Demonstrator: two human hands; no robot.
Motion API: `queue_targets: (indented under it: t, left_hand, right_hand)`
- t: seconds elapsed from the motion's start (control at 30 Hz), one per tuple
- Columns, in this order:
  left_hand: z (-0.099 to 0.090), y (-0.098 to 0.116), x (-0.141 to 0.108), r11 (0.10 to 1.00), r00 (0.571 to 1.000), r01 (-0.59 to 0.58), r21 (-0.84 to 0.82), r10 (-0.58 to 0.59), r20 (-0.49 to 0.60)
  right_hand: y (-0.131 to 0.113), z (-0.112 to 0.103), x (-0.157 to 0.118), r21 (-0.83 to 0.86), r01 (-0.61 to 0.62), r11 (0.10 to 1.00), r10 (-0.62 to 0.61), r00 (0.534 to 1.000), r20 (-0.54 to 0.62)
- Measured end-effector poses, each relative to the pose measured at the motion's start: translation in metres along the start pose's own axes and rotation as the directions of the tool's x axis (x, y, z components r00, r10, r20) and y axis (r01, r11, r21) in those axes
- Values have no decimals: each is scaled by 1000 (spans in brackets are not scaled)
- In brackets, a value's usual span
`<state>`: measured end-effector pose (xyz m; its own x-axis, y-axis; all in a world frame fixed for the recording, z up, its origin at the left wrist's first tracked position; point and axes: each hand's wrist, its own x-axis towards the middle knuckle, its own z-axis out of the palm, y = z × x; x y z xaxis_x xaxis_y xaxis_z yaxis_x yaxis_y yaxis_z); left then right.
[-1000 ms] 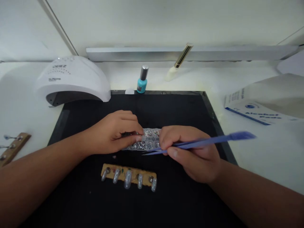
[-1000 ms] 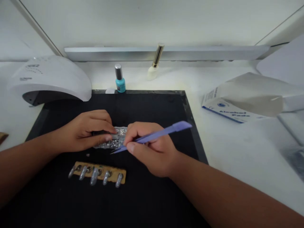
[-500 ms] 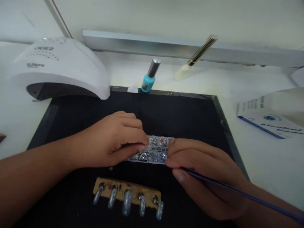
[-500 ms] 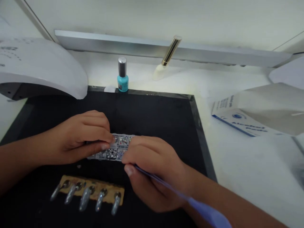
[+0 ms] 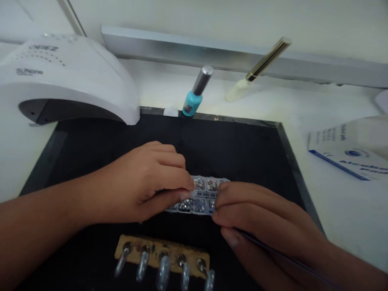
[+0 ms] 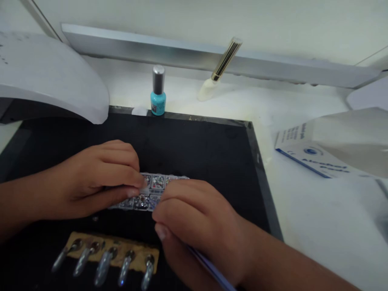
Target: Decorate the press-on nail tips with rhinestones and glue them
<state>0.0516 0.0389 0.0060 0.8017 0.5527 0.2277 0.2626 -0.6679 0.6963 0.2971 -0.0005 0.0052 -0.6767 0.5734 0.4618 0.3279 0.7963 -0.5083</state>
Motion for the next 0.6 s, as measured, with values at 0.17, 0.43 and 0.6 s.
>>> queue_targets:
  t: [0.17,0.43,0.6]
  left_hand:
    - [0,0,0,1000,1000,-5,5,5,0]
    - [-1,0,1,1000,1000,-6,9,6,7]
    - [-1,0,0,1000,1000,-6,6,6,7]
  right_hand:
    - [-5,-3,-8,-85,-49,995,58,992,112]
    - [-12,-10,2,-52,-91,994,97,988,117]
    - [-6,-5,6,11,-63,998,63,995,72]
